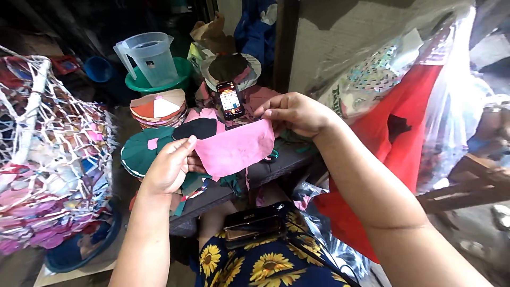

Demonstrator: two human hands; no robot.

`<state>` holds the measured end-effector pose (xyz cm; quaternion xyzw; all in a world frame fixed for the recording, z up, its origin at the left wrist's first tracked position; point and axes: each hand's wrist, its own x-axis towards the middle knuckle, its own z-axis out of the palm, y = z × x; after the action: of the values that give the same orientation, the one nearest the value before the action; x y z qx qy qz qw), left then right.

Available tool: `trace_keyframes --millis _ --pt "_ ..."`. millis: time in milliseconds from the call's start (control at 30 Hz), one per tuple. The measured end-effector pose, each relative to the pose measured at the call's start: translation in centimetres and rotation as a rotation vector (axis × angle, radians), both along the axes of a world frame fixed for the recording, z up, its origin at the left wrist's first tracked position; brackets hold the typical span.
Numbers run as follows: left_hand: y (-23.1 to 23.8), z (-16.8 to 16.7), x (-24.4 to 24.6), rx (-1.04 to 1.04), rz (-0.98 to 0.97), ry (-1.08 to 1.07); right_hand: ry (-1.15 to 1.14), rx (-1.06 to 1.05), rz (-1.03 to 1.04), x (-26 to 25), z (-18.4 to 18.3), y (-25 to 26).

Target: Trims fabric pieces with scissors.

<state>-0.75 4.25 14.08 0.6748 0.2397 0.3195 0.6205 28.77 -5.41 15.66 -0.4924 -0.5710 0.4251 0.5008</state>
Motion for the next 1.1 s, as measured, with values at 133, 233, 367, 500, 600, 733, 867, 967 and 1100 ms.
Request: trace_keyframes --millis 133,233,367,500,600,733,867,967,1100 --pt "-0.1 -0.2 0.4 0.019 0.075 0.055 0.073 -0.020 0.039 -0.3 0.1 -0.3" --pt "-0.1 -0.8 0.6 0.138 0.176 0.126 -0.006 -0.005 0.049 -0.6 0.1 -0.5" --pt "-0.7 -3.1 0.5 0.494 0.150 0.328 -0.607 0.103 0.004 -2.4 -2.1 -1.3" --pt "-3.1 -4.7 0.8 0.646 -0.140 0.455 -0.619 0.167 0.136 -7.3 -6.9 -2.0" --pt "-4.0 -5.1 0.3 0.652 -0.235 0.453 -0.526 0.181 0.200 -9.7 -8.4 -3.1" --pt "-3.5 -6.2 -0.6 0.602 -0.108 0.226 -0.434 0.239 0.127 -10.1 -8.7 -3.9" --pt "-3.2 -9.0 0.1 0.014 -0.149 -0.223 -0.100 0.225 0.093 -10.3 -8.0 -3.6" --pt "-5.1 -11.7 1.8 -0.547 -0.187 -0.473 0.245 0.156 0.189 -11.1 -7.5 -3.6" --pt "-10.2 -13.5 1.8 -0.298 0.138 -0.272 0.438 0.122 0.260 -13.1 -7.8 -3.7"
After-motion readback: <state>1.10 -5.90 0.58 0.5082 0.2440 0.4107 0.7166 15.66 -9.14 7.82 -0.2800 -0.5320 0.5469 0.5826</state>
